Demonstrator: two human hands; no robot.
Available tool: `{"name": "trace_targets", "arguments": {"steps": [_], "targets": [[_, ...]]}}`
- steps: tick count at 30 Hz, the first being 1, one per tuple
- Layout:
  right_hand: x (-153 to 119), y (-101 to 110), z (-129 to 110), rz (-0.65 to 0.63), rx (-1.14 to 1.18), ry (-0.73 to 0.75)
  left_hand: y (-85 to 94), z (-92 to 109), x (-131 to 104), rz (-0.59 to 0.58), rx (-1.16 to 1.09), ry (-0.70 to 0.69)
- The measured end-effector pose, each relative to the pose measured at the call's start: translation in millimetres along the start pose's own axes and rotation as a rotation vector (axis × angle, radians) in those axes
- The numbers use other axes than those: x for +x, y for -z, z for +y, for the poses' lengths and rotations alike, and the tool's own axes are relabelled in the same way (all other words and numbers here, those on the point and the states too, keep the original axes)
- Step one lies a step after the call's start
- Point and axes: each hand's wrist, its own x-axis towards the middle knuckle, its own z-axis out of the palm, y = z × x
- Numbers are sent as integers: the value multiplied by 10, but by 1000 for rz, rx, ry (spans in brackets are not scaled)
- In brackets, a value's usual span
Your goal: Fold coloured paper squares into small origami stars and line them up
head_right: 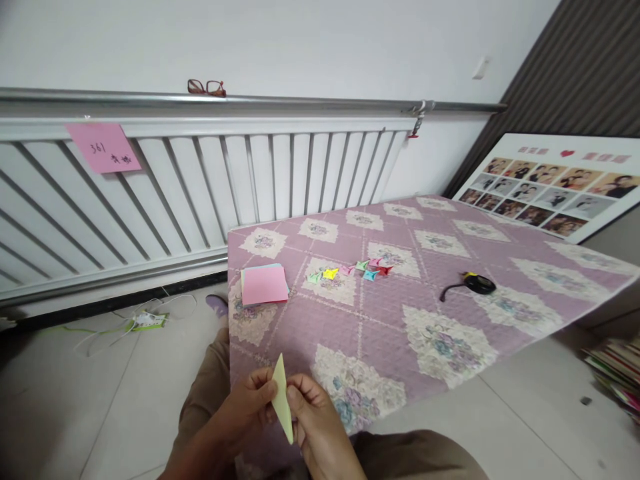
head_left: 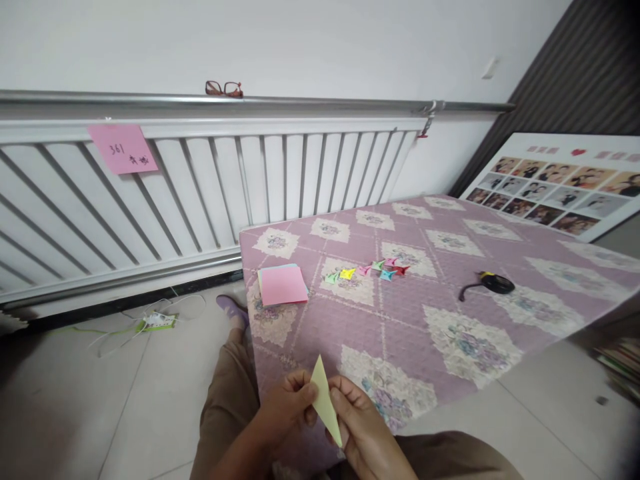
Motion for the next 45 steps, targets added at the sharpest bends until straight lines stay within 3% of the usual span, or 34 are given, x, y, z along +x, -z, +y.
{"name": "trace_targets", "arguments": {"steps": [9,13,18,21,27,33,38,45], "targets": [[-38,-54,33,-60,73,-1,-7,145,-76,-46,-75,68],[-21,-89,18,44,-1,27,-11,143,-80,-37,-43,40],[-32,-81,-65,194,-309,235,-40,121,-63,14,-5,52],[-68,-60,-146,145,-480,297,-60,104,-67,8,-32,41],[-108,-21,-246,18,-637,272,-67,66,-86,-2,-59,38],[-67,-11,-217,102,-630,279,-11,-21,-30,28,-63,42],[-55,-4,-229,69,-618,209,-21,-36,-28,37,-73,46],[9,69,-174,73,-695,263,-20,-6,-32,15,-48,7]]}}
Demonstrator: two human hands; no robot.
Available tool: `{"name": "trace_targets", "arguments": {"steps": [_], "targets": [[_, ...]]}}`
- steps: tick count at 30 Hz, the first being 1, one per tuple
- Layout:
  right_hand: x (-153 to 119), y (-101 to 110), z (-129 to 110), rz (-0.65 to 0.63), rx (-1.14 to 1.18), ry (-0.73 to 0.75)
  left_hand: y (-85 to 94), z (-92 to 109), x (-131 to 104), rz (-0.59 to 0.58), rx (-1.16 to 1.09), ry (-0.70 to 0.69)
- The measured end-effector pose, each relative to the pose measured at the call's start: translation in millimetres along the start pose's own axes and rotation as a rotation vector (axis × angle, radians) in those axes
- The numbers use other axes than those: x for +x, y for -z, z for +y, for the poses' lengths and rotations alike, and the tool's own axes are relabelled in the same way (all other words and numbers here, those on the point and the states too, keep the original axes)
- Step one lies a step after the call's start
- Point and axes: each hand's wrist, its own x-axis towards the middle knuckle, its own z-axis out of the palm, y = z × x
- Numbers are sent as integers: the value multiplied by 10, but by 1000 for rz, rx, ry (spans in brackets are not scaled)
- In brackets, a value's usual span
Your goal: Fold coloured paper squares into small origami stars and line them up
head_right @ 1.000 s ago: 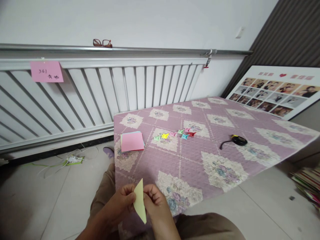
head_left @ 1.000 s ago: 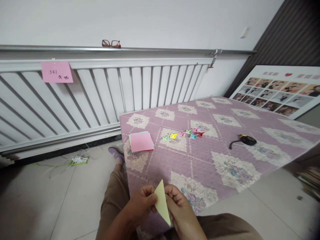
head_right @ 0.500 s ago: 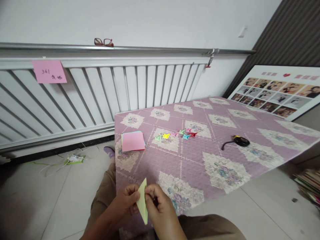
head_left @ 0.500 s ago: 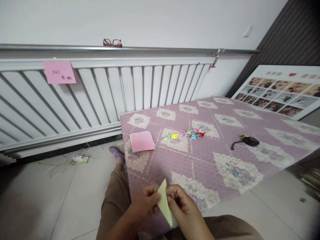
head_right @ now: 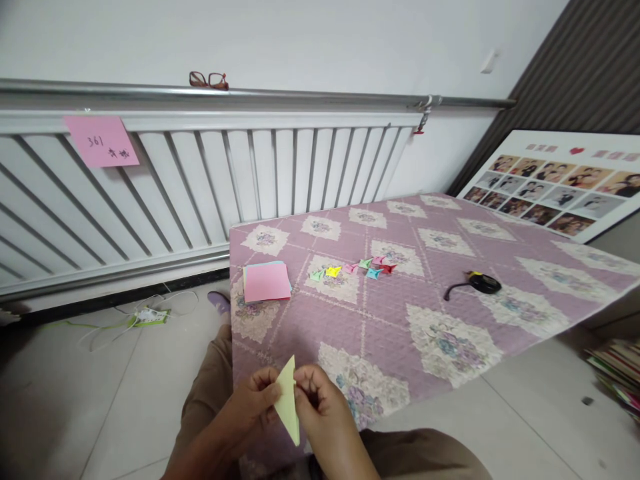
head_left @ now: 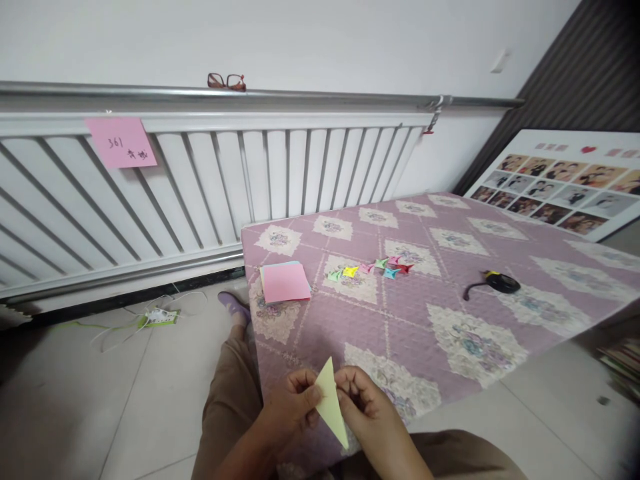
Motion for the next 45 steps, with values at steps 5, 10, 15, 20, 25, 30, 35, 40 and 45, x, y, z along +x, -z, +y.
{"name": "trace_targets", "arguments": {"steps": [5,10,15,20,25,30,35,40,45], "targets": [[-37,87,-119,-147,-174,65,4,35,-19,13,-25,14],[-57,208,-307,-306,-416,268,-55,132,-84,33,-95,135],[-12,246,-347,-351,-553,351,-126,122,-107,-13,-90,209],[-8,308,-305,-296,-709,386,-53,187,-82,81,384,135],[-27,329,-354,-308,-664,365,-119,609,-157,21,729,-202],[-56,345,-414,-300,-544,331,-300,909,-222,-348,956,-202],[-105,419,-407,-306,-468,203,-279,892,-174,-350,916,-187],[-93,410,-348,-219,-344,112,-211,745,-114,-174,793,-63],[-32,313,-210,-84,-201,24,-260,633,-88,-18,692,-47]]}}
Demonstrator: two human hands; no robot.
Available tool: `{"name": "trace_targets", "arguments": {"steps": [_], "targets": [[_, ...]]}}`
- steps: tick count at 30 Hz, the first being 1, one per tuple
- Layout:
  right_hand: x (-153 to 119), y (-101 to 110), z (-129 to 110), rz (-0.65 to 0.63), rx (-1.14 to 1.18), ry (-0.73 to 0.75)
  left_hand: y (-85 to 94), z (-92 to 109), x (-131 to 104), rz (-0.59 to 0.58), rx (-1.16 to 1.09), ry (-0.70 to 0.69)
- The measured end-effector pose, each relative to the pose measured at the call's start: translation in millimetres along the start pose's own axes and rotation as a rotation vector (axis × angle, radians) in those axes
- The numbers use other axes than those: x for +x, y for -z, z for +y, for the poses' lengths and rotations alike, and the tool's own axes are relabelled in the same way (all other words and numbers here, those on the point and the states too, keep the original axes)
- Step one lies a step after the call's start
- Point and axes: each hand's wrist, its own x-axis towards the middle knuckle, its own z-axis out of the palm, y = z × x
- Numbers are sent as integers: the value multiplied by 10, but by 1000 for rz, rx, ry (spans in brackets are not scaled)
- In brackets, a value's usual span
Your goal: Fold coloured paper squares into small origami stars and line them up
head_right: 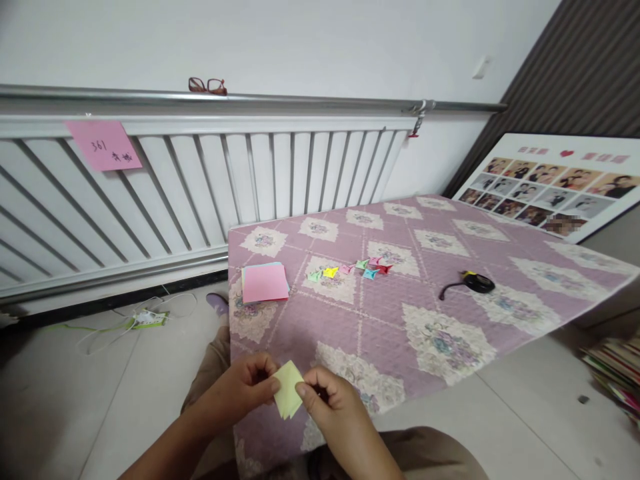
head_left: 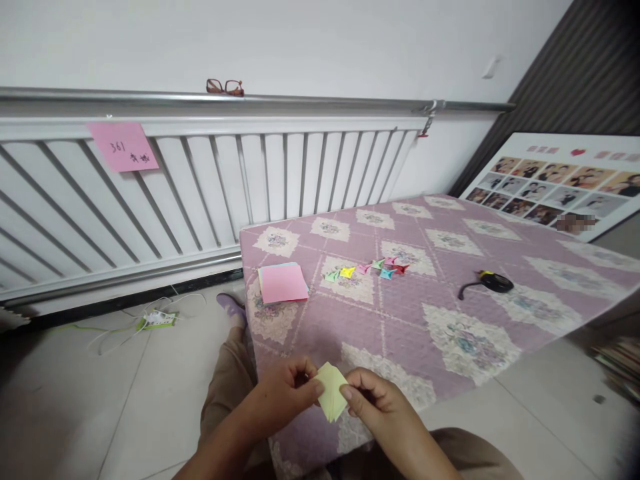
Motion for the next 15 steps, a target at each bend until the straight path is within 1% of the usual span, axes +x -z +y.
{"name": "trace_targets", "arguments": {"steps": [3,7,12,15], "targets": [[28,-56,12,66,45,-47,-59,1,4,59,-29,36],[46,-87,-22,117,106,-64,-108,-22,7,116,10,48],[59,-90,-8,118,99,-95,-153,-70,8,177,75,28],[73,-97,1,139,67,-112,-182,-93,19,199,50,13]]}}
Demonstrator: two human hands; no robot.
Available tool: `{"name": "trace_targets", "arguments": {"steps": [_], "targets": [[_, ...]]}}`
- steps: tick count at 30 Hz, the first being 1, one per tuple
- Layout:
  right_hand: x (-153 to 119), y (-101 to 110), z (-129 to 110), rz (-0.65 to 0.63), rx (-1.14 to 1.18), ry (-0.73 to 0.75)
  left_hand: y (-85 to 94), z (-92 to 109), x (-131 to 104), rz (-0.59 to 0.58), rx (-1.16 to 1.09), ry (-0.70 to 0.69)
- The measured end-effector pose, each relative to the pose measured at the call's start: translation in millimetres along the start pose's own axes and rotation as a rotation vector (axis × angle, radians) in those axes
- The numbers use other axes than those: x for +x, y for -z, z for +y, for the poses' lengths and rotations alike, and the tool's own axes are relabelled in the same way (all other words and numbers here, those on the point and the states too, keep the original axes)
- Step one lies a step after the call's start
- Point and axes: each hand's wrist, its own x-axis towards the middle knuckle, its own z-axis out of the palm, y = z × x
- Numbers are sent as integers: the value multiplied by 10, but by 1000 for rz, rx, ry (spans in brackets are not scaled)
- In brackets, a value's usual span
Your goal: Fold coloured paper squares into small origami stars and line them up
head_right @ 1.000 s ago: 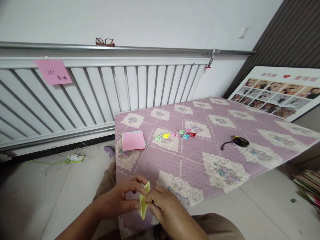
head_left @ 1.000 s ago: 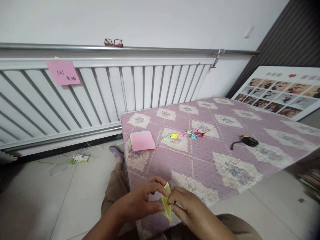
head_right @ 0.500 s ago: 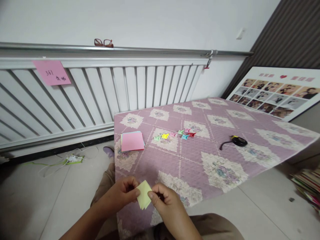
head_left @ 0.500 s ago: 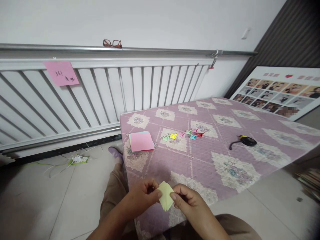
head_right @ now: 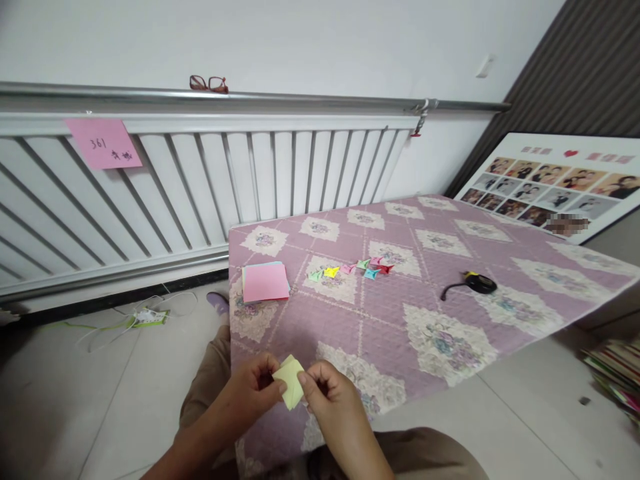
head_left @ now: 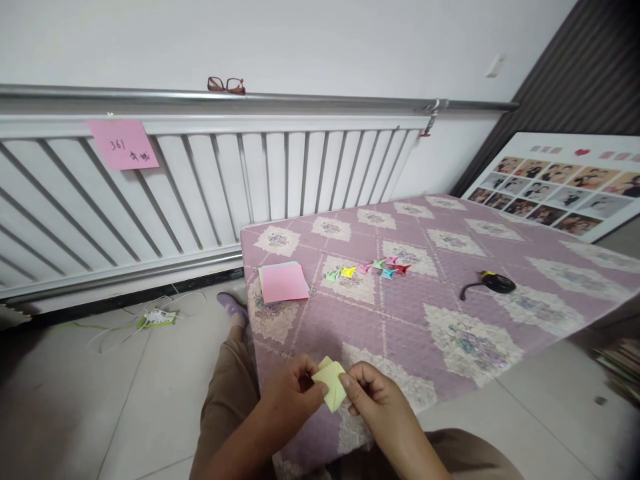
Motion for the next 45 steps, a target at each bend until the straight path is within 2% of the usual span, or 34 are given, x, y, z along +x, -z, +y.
{"name": "trace_targets", "arguments": {"steps": [5,10,14,19,26,34,41,45], "targets": [[20,-23,-12,84,-62,46,-50,-44,20,-4,-91,-55],[33,-40,14,113,-89,66,-51,-72,2,-16,-61,-48],[31,-56,38,112,-86,78,-51,-64,-24,8,-95,-22],[26,-46,27,50,-47,76,-60,-44,-41,108,5,-14],[40,-26,36,75,-95,89,-69,-56,-44,123,71,-44],[45,-30,80,74,-141,161,-78,-15,-55,90,-50,-83],[44,-54,41,45,-37,76,-65,-86,-45,105,-36,-131],[44,-73,61,86,23,100,-71,-133,-5,123,-237,-106]]}}
